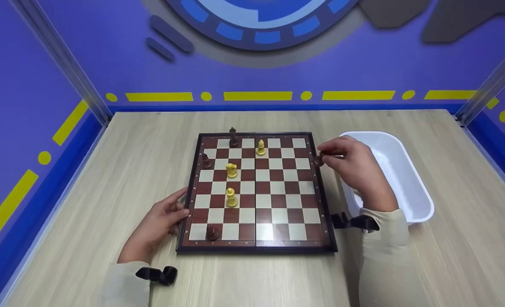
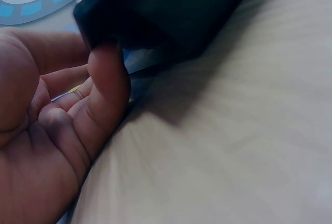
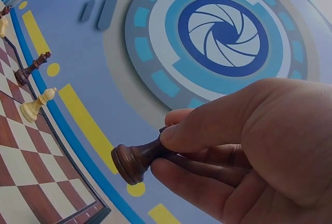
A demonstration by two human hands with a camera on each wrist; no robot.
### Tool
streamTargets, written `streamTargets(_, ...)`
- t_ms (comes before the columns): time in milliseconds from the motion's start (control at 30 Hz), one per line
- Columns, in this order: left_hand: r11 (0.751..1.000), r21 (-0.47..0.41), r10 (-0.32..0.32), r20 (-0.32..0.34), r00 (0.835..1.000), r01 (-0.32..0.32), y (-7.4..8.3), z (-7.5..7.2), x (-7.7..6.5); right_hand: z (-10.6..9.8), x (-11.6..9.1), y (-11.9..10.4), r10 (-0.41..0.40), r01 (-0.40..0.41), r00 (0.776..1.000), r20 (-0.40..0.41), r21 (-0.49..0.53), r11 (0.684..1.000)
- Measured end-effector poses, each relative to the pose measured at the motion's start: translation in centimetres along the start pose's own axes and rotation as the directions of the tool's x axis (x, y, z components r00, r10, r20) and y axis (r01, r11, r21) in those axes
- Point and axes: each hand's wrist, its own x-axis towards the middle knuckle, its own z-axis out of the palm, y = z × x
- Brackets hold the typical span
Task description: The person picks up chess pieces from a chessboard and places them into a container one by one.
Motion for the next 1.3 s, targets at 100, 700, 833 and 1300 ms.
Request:
streamTargets(100, 1.000, -0.005, 0.005, 0.007, 1.000, -0.005, -0.1, -0.1, 0.0, -0.2, 0.0, 0.1, 0.008, -0.008, 1.000, 0.000, -0.008, 1.000)
streamTargets(700, 0.999, 0.034, 0.011, 0.003, 1.000, -0.011, -0.1, -0.1, 0.0, -1.5, -0.4, 0.7, 0.083, -0.083, 0.997, 0.007, 0.003, 0.997)
streamTargets(833, 0.999, 0.039, 0.012, -0.001, 1.000, -0.012, -0.1, -0.1, 0.0, -1.6, -0.4, 0.8, 0.087, -0.087, 0.996, 0.002, 0.006, 0.996)
streamTargets(1300, 1.000, 0.025, -0.012, -0.014, 1.000, 0.012, 0.0, 0.1, 0.0, -2.6, -0.7, 1.3, 0.136, -0.136, 0.991, -0.008, 0.004, 0.991)
